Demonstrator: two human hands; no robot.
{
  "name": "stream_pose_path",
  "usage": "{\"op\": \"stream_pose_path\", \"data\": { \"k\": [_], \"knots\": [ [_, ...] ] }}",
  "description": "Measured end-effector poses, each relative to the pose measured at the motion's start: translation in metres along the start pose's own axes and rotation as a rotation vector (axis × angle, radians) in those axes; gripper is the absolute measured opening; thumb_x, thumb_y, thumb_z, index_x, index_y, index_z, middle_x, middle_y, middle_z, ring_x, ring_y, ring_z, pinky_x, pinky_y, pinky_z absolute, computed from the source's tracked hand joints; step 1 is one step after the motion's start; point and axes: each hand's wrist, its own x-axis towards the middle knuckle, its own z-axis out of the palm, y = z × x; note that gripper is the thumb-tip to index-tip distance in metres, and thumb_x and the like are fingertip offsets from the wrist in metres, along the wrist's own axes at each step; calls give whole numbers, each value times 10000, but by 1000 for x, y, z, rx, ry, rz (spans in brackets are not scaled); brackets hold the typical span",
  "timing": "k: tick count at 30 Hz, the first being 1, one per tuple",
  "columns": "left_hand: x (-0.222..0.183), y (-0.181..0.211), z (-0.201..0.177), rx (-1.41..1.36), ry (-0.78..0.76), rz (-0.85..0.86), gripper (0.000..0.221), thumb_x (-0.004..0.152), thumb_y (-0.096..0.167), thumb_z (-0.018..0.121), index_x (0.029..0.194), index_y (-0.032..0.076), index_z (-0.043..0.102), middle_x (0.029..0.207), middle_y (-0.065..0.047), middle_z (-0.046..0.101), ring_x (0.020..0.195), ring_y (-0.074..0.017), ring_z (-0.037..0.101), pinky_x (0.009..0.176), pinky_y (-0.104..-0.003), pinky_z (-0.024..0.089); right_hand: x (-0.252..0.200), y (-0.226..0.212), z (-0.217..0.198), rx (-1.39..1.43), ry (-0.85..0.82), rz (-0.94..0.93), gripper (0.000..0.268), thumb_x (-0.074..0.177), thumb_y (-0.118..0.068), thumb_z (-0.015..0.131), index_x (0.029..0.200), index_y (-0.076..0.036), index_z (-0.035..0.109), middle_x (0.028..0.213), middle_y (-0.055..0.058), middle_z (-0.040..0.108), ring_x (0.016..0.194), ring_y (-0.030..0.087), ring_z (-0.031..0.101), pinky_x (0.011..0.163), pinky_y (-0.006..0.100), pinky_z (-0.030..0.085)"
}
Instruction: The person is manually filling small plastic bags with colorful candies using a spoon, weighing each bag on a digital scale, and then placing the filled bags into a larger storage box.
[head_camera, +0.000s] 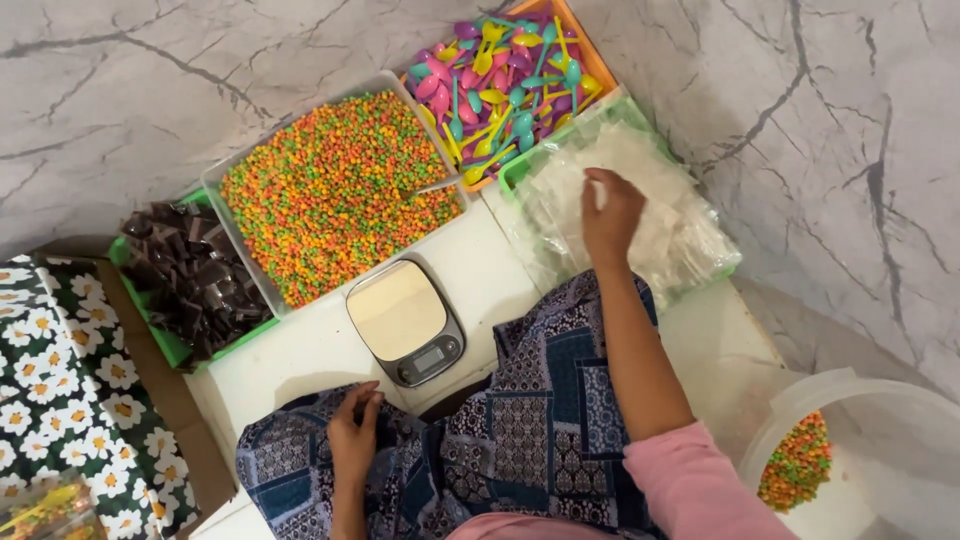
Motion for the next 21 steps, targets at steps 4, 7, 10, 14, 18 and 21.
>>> {"op": "stream_pose_path", "data": {
  "k": [4,7,10,14,18,21],
  "knots": [
    [0,24,13,-26,-47,24,309,881,54,701,1188,25,729,1016,-131,813,838,-201,774,766,-269,627,-4,-9,-24,30,157,81,269,869,48,698,1114,-60,705,995,42,748,856,213,640,851,328,475],
    [-3,55,20,-180,-117,54,312,903,118,687,1197,17,723,1085,-126,794,948,-209,760,870,-302,594,-2,-37,-55,278,252,264,144,984,16,654,1126,-7,654,1042,77,731,956,181,713,910,304,546],
    [-3,83,17,-264,-180,53,326,905,77,674,1224,20,710,1055,-119,803,963,-188,757,854,-282,568,-11,-70,-83,529,291,425,140,985,-52,661,1119,-13,652,1020,97,735,974,177,707,929,276,572],
    [-8,122,9,-515,-320,42,396,973,237,570,1291,21,663,1134,-233,755,1116,-312,694,996,-452,529,-54,-109,-90,957,4,255,121,1006,-187,623,959,-76,609,1180,149,684,1225,274,580,1068,379,471],
    [-11,137,-3,-900,-513,156,929,920,678,468,1579,38,331,1358,-310,593,1275,-411,577,1000,-598,481,-106,-153,-81,897,-358,-136,228,959,-167,706,747,-85,686,1303,235,684,1432,494,444,1173,610,322],
    [-38,162,-27,-948,-449,236,788,885,313,719,1544,50,377,1262,-253,669,1158,-340,680,915,-449,582,-130,-190,-91,869,-433,-233,196,957,-66,688,771,-127,703,1347,168,673,1463,464,406,1168,591,325]
  ]
}}
